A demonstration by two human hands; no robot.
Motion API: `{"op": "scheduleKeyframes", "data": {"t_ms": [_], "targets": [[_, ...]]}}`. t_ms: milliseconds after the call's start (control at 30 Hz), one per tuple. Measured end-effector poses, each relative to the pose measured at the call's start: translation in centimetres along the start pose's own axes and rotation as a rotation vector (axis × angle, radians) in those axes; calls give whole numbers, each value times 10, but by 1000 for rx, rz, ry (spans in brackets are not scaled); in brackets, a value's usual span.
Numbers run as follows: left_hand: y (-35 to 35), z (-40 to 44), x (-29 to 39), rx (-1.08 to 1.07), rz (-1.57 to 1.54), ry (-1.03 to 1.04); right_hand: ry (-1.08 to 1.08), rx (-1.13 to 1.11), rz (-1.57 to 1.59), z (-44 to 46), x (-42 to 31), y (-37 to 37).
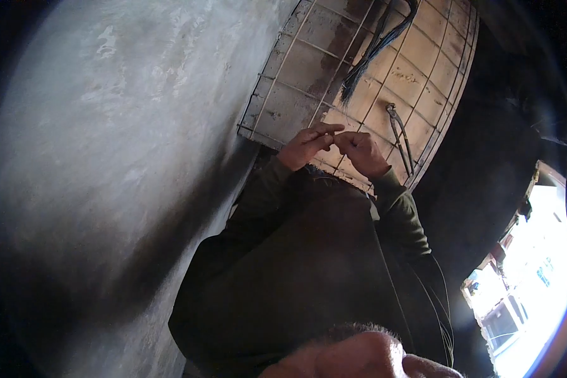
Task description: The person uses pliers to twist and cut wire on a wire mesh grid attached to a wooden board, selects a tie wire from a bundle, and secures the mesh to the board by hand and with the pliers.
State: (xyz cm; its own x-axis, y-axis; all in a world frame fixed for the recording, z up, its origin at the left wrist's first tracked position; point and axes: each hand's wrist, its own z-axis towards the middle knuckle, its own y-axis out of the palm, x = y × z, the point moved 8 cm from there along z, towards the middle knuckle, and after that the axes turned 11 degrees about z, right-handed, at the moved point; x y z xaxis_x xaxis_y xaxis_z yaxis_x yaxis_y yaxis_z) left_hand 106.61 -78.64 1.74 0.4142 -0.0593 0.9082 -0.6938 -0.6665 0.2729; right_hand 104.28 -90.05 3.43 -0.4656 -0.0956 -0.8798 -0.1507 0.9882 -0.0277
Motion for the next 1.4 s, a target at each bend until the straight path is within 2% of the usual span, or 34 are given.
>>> {"op": "scheduleKeyframes", "data": {"t_ms": [67,133,233,367,433,500,533,567,600,633,667,700,733,800,833,900,933,1000,1100,1167,1200,1267,1300,1333,1367,1400], "targets": [[-3,-1,-19,-39,-99,-2,-18,-60,-62,-4,-3,6],[1,-1,-21,-76,-198,-1,-223,-14,-239,-12,-35,10],[3,-2,-29,-46,-226,-33,-336,9,-394,-13,-35,14],[-4,6,-29,125,-289,-44,-252,185,-269,-8,-24,9],[-10,9,-28,175,-310,-50,-80,356,-274,-5,-11,-2],[-31,10,-27,342,77,-7,-156,382,-364,-3,-25,-9],[-36,11,-27,342,78,-7,-231,407,-452,-2,-36,-13],[-54,7,-18,537,353,34,-232,407,-452,4,-37,-18],[-66,2,-4,727,632,77,-277,425,-599,13,-42,-22],[-72,10,-14,728,632,77,-321,441,-745,21,-49,-24],[-80,20,-32,727,615,40,-323,442,-745,30,-53,-27],[-87,28,-47,724,598,3,-294,378,-844,40,-55,-23],[-92,35,-52,723,598,8,-266,314,-945,50,-56,-20],[-95,46,-59,658,628,-76,-355,366,-1047,58,-62,-17],[-95,50,-58,635,638,-102,-299,284,-1105,67,-64,-14],[-88,51,-58,570,306,-107,-243,197,-1163,79,-62,-11],[-86,50,-49,570,306,-104,-245,154,-1181,85,-60,-10],[-80,48,-53,555,-62,-198,-244,113,-1203,94,-60,-10],[-82,48,-66,571,-228,-214,-165,140,-1237,109,-61,-22],[-81,48,-69,565,-250,-210,-758,328,-1139,100,-93,-28],[-80,48,-71,566,-273,-209,-759,332,-1148,111,-79,-38],[-82,51,-86,537,-324,-156,-696,65,-971,137,-39,-47],[-79,52,-76,517,-373,-107,-699,72,-979,134,-43,-51],[-77,51,-68,512,-373,-101,-568,25,-956,136,-36,-55],[-77,46,-66,540,-305,-187,-438,-22,-927,136,-28,-57],[-77,42,-61,570,-237,-272,-441,-21,-932,129,-39,-60]]}}
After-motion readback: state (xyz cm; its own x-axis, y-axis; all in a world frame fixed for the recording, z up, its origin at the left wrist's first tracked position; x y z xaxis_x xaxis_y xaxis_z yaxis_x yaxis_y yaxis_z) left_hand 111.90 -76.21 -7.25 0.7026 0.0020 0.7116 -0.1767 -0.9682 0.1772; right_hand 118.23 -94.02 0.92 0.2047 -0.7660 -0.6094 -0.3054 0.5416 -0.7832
